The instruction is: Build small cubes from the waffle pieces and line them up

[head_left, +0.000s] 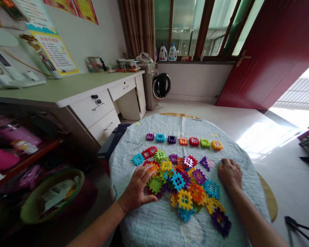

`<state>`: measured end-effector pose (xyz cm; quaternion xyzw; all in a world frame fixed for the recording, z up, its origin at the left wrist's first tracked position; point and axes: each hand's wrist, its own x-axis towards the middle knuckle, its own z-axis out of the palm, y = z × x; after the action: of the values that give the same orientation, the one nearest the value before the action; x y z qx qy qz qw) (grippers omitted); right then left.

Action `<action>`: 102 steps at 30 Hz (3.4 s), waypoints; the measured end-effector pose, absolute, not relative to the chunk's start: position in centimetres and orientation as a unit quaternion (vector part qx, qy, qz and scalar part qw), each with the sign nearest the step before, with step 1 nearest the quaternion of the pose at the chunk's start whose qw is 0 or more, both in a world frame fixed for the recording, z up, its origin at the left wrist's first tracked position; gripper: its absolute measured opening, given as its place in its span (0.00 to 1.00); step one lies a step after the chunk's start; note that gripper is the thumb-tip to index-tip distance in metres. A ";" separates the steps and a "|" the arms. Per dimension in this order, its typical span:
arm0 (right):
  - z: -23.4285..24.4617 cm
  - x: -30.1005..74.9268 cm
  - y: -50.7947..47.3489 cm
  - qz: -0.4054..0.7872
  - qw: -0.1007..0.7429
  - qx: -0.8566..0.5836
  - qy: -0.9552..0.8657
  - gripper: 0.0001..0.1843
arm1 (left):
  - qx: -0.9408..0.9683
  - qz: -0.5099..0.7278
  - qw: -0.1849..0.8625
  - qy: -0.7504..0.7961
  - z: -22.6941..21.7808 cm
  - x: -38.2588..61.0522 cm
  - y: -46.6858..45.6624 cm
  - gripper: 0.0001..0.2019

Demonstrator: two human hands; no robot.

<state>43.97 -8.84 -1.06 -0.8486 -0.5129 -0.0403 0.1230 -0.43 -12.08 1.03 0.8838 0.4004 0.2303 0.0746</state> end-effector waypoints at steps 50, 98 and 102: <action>-1.6 43.3 -9.3 -0.051 0.256 -0.716 -0.647 0.18 | 0.721 0.294 0.008 0.628 -1.3 -4.0 1.2 0.13; 5.1 19.8 -0.2 0.164 0.035 -0.569 -0.805 0.24 | 0.715 0.270 0.021 0.644 0.2 -3.0 0.3 0.09; 4.5 20.3 0.0 0.140 0.035 -0.566 -0.812 0.17 | 0.713 0.270 0.025 0.646 0.2 -3.0 0.3 0.09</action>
<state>20.29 0.02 4.47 -0.5660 -0.8116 0.1403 0.0347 -2.95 0.30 0.21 0.7131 0.6463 0.2704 0.0246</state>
